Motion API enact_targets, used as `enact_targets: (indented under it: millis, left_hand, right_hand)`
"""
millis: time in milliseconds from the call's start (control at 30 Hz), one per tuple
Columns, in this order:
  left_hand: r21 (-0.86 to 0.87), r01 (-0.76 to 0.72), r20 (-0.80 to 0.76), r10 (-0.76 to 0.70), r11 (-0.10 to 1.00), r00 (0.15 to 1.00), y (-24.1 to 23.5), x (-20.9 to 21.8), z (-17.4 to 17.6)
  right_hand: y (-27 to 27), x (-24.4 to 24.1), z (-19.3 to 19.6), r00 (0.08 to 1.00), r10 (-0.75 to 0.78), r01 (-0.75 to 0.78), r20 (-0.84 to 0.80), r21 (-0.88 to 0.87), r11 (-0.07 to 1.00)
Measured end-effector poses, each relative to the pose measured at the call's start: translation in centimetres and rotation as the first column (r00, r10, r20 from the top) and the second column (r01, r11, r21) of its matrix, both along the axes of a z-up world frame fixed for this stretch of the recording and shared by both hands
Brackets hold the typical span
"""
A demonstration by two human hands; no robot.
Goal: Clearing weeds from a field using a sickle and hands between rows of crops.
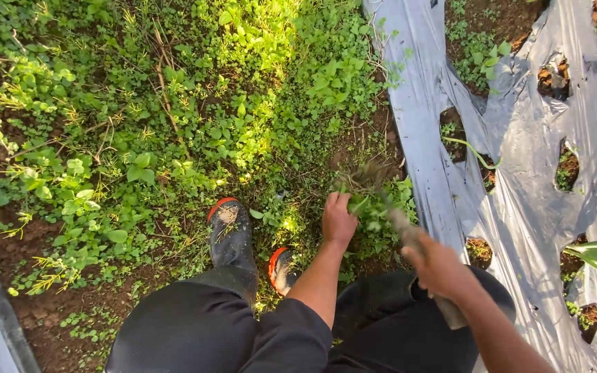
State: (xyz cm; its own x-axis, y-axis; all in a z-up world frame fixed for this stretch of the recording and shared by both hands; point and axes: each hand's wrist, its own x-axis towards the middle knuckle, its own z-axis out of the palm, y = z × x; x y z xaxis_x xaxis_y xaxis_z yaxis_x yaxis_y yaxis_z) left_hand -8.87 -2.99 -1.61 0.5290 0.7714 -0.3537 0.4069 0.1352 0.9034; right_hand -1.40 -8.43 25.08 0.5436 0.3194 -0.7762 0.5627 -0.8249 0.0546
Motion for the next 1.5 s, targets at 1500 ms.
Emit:
enact_targets:
  millis: [1500]
  left_hand:
    - [-0.256,-0.587,-0.409,0.463,0.768,0.786,8.9,-3.3,0.6]
  right_hand:
    - [1.1,-1.6,-2.7,0.957,0.281,-0.281,0.075,-0.014,0.96]
